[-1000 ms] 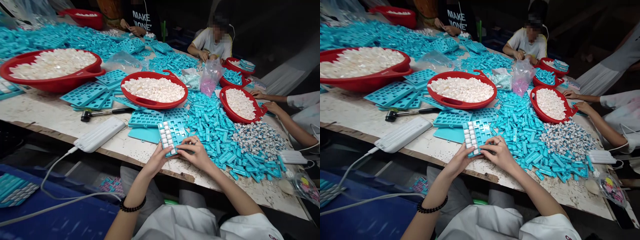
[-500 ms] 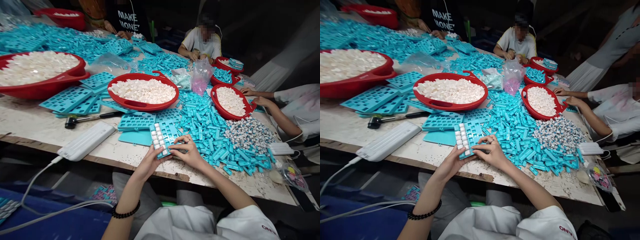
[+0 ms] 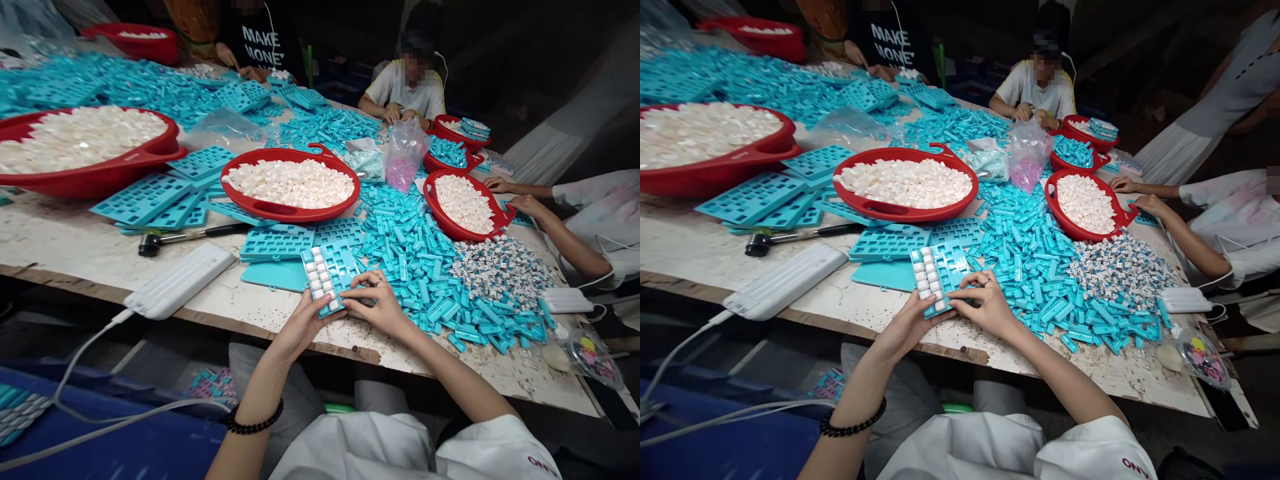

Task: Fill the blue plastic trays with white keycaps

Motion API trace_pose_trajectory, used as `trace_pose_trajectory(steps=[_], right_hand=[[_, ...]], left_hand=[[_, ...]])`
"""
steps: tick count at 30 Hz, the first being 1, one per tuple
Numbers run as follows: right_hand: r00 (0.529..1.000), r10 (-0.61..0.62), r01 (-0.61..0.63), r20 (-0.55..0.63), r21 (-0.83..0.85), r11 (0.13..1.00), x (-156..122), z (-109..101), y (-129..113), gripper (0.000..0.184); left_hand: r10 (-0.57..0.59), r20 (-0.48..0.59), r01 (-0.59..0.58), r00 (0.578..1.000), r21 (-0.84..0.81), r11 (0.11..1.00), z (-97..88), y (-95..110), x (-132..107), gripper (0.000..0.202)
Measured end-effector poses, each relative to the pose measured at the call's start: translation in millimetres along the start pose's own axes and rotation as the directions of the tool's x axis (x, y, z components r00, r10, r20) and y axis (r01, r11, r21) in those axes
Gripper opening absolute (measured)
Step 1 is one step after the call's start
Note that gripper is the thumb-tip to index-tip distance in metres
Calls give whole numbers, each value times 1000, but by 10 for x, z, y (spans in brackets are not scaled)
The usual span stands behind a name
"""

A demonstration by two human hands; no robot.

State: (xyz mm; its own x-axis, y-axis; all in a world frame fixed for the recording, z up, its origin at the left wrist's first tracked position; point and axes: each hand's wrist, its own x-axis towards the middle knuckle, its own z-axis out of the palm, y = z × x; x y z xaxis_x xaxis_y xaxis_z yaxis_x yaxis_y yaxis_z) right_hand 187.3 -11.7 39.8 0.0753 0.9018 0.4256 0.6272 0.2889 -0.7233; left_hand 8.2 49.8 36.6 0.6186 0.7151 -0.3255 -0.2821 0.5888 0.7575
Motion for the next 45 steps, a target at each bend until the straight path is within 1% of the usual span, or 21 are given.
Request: trace_pose_trajectory(steps=[6,9,10,11,12,14,16,18,21,24,26,28,30,31,33,34,36,37,39,41,45], right_hand=[[999,-6,5,47,11,1000,10,-39,-20,15],[997,-31,29,64,34,999,53,-127,-54,23],[999,-26,24,42,34,999,79,-185,-57,26],[1000,-11,11,-10,16,1000,109,-259,-51,27],[996,11,-13,-89,-27,1000,142,-347,-31,25],[958,42,-96,-284,-180,979,200,-547,55,22],[908,41,-205,-417,-357,911,234,-742,198,22],[886,56,-300,-460,-477,826,237,-889,370,25],[878,138,-398,-458,-541,741,210,-998,601,29],[872,199,-440,-448,-536,721,199,-1034,700,26],[865,172,-425,-472,-505,751,215,-1043,661,26],[865,110,-352,-490,-436,829,242,-1019,537,27],[895,51,-211,-443,-320,923,259,-929,353,26],[921,19,-127,-390,-254,959,256,-855,251,24],[969,-53,25,-241,-120,992,220,-656,59,22],[982,-98,88,-160,-67,994,188,-543,-21,23],[982,-187,187,-9,3,982,114,-326,-135,26],[974,-222,221,47,20,975,79,-236,-167,28],[959,-266,265,96,19,964,27,-113,-191,30],[959,-269,270,83,8,963,6,-66,-182,28],[964,-256,256,68,11,967,16,-84,-155,23]], left_hand=[[-10,-3,10,1000,-1,1000,3,9,-8,55],[-14,-24,14,1000,12,1000,42,40,-31,57],[-14,-30,15,999,20,1000,55,49,-40,59],[-14,-34,15,999,26,1000,67,57,-47,60],[-11,-34,12,999,30,999,74,62,-53,62],[-1,-28,2,1000,34,999,76,61,-56,66],[2,-29,-1,1000,31,1000,59,49,-44,69],[-3,-37,4,999,29,1000,32,31,-25,71],[9,-28,-8,1000,29,1000,-5,9,-7,74],[31,-1,-31,1000,42,999,-18,1,-19,74],[39,6,-39,999,56,998,-12,4,-37,74],[44,3,-44,999,57,997,1,9,-52,75],[43,-2,-43,999,51,998,14,13,-58,77],[44,-1,-44,999,49,998,18,12,-57,78],[48,9,-48,999,52,998,17,4,-49,78],[54,12,-54,998,55,997,14,-5,-45,79],[75,2,-75,997,69,995,2,-26,-37,81],[84,-10,-83,996,81,993,-4,-37,-35,81],[101,-34,-96,994,109,989,-13,-50,-34,82],[103,-33,-98,994,130,987,-13,-51,-33,81],[101,-16,-97,995,145,985,-6,-42,-23,81]])
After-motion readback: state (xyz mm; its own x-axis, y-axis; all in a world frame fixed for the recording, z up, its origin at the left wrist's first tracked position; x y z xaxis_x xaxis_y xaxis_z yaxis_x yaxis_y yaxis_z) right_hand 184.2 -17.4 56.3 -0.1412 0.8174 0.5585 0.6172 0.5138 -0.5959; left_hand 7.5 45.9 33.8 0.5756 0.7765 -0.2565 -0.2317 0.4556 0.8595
